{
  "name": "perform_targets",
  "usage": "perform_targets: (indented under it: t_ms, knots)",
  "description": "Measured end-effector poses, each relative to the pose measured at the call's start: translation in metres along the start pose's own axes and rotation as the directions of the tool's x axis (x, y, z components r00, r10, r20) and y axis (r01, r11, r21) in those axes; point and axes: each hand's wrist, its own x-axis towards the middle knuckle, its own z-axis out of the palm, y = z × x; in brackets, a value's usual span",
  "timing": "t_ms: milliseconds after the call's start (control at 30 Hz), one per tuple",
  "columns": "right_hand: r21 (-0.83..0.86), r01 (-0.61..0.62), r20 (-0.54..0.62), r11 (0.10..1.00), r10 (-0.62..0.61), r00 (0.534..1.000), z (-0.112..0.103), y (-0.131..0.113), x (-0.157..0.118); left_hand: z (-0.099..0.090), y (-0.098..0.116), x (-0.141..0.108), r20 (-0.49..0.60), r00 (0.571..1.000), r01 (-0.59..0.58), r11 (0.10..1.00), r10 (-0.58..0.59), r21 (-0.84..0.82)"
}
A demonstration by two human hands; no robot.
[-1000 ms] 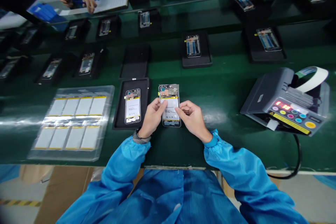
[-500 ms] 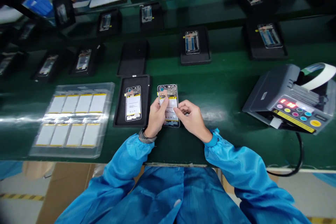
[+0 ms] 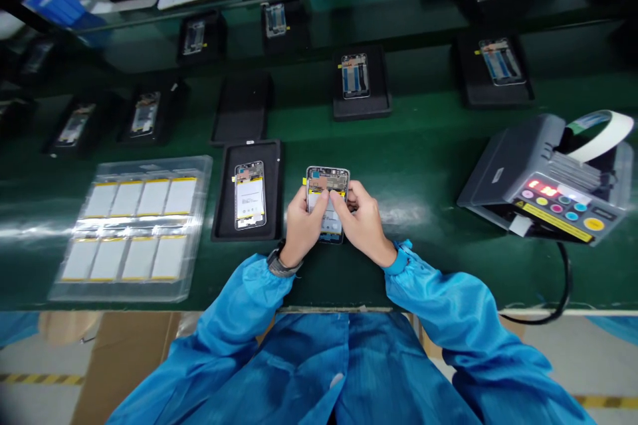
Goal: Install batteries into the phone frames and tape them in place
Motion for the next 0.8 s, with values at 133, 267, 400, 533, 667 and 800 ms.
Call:
perform_targets:
  t_ms: [133, 267, 400, 533, 667, 800]
  knots:
    - [-0.007, 0.011, -0.071, 1.000, -0.011, 0.997, 0.0005, -0.0015, 0.0014, 0.0014, -0.0009, -0.0042, 0.015, 0.999, -0.045, 0.997, 0.044, 0.065]
    - [0.025, -0.014, -0.084, 1.000, 0.016, 0.996, 0.0002, 0.0000, 0.0028, 0.0012, -0.0018, -0.0043, 0.031, 0.995, -0.096, 0.990, 0.093, 0.106]
    - [0.031, -0.021, -0.076, 0.999, 0.023, 0.997, 0.0004, 0.0002, 0.0037, 0.0015, -0.0020, -0.0035, 0.041, 0.995, -0.092, 0.991, 0.089, 0.098]
    - [0.016, 0.008, -0.078, 1.000, -0.007, 0.997, 0.0010, -0.0002, 0.0034, 0.0015, -0.0035, -0.0019, 0.042, 0.996, -0.089, 0.991, 0.085, 0.097]
    - [-0.016, 0.029, -0.069, 0.999, -0.030, 0.997, 0.0001, 0.0010, 0.0029, 0.0005, -0.0054, 0.0004, 0.057, 0.994, -0.093, 0.992, 0.088, 0.090]
    - [-0.071, 0.050, -0.064, 0.996, -0.054, 0.996, -0.0015, 0.0028, 0.0026, -0.0006, -0.0051, 0.0012, 0.082, 0.993, -0.096, 0.993, 0.090, 0.064]
